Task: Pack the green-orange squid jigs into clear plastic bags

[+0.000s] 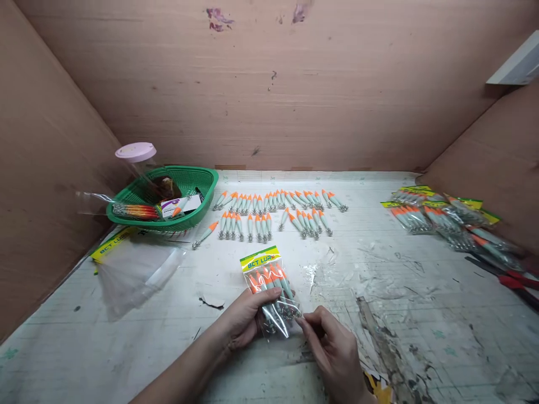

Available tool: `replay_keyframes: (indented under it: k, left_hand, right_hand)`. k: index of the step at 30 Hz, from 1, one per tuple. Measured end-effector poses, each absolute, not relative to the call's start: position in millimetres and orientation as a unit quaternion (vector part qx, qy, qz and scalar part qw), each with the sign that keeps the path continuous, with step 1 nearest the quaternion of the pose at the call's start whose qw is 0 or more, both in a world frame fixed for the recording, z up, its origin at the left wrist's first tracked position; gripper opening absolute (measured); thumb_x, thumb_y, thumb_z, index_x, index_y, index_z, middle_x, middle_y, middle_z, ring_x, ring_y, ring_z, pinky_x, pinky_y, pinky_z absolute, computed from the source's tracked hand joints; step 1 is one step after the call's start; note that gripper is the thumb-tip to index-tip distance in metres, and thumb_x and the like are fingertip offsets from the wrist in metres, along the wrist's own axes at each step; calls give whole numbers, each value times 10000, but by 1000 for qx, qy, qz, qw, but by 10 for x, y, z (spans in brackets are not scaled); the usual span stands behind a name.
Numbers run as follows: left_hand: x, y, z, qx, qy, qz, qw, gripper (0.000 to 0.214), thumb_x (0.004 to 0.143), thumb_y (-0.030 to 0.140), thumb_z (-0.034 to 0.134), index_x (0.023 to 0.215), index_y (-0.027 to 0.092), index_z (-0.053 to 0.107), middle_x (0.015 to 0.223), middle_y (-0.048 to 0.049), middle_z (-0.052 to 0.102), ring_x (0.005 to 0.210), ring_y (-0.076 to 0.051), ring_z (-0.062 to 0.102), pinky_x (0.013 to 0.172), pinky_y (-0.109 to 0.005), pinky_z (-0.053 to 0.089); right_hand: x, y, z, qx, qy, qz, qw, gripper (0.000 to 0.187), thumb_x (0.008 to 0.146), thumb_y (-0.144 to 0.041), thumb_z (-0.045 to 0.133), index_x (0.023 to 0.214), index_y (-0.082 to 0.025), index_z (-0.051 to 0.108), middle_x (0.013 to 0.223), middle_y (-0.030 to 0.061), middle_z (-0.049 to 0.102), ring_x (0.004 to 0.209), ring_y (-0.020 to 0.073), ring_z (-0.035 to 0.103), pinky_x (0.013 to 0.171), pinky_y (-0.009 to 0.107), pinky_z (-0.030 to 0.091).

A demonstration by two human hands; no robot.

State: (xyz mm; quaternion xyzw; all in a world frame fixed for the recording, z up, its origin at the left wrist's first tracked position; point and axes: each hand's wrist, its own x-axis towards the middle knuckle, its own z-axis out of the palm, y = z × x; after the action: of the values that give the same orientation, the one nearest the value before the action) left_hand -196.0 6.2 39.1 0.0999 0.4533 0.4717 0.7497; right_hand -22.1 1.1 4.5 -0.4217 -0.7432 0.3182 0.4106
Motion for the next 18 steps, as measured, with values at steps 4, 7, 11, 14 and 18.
replay_keyframes:
  k: [4,7,11,14,18]
  left_hand:
    - [-1872,27,469,107,480,470,733,325,709,222,718,992,108,604,883,-114,700,728,-199,671,671,-320,545]
    - [-1834,-27,503,131,502,468,716,412,655,190,754,1022,128,577,915,-95,683,719,-190,654,614,-308,546]
    - [-1847,-144,484,151,514,454,712,621,637,280,774,1175,135,499,973,-127,664,746,-232,668,592,-326,541]
    - [-1852,-305,405,187,560,441,675,1105,555,215,827,1421,235,141,913,-69,658,666,-224,686,616,-320,529]
    - [-1829,-536,282,268,662,434,549,1022,680,276,737,1449,245,65,727,33,571,514,-147,613,562,-284,511]
  right_hand:
    - [-193,-28,27,-432,-733,335,403,208,904,-270,481,723,-186,540,601,-14,546,502,101,523,474,191,427]
    - [-159,-36,-9,-428,-744,342,383,209,911,-267,471,721,-193,517,607,-12,567,516,105,547,495,193,443]
    - [-141,-35,-36,-416,-768,309,377,214,920,-261,455,716,-203,486,586,-19,559,486,99,537,480,189,438]
    - [-144,-36,-17,-427,-766,286,385,246,921,-273,453,683,-211,456,538,-40,513,424,87,492,432,179,405]
    - [-143,-23,45,-435,-786,259,355,177,894,-286,470,732,-215,463,528,-53,492,398,90,477,396,176,396]
